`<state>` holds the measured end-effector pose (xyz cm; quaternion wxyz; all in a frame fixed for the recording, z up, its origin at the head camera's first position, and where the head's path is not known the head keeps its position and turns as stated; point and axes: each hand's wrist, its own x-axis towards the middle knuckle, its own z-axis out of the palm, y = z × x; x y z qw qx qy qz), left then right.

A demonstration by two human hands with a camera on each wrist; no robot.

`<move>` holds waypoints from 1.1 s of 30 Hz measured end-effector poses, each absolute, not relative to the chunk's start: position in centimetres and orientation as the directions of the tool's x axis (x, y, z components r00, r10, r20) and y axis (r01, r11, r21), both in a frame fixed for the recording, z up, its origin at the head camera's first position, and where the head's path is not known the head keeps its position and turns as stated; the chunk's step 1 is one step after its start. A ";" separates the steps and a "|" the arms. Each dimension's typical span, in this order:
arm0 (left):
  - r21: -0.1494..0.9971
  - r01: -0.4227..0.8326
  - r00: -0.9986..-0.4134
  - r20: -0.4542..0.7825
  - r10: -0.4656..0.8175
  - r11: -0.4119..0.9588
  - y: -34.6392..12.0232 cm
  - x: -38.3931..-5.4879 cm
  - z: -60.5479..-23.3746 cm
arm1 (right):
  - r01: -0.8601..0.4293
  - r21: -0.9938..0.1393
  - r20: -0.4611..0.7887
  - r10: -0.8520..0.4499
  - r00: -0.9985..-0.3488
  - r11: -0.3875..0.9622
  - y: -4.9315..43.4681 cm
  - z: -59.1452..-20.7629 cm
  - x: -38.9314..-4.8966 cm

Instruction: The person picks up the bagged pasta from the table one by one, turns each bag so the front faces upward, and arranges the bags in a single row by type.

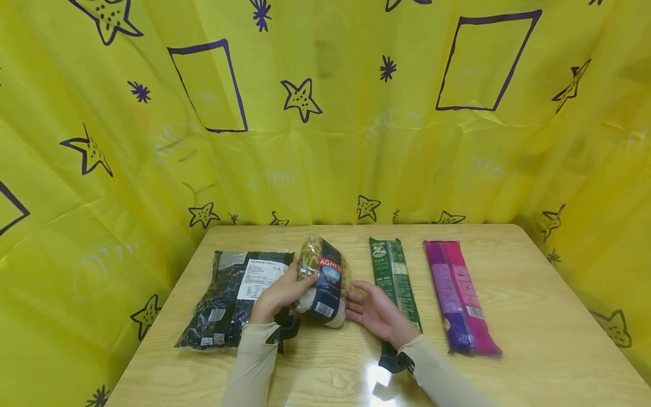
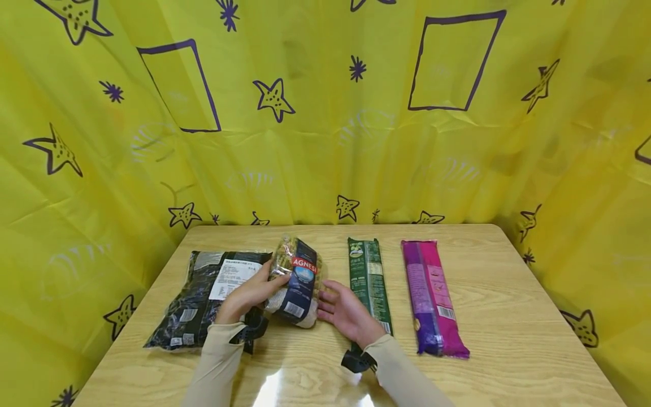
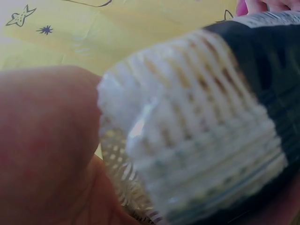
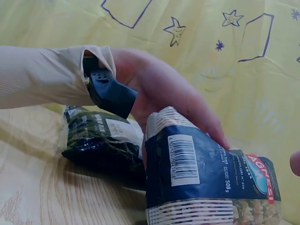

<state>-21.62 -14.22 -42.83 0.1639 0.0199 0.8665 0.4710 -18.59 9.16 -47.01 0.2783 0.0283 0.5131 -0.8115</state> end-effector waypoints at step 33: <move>0.844 -0.138 -0.940 -0.277 0.200 0.519 -12.8 -21.9 -43.9 | 0.452 -0.788 -0.246 -0.459 -0.854 -0.418 10.7 -45.7 -19.2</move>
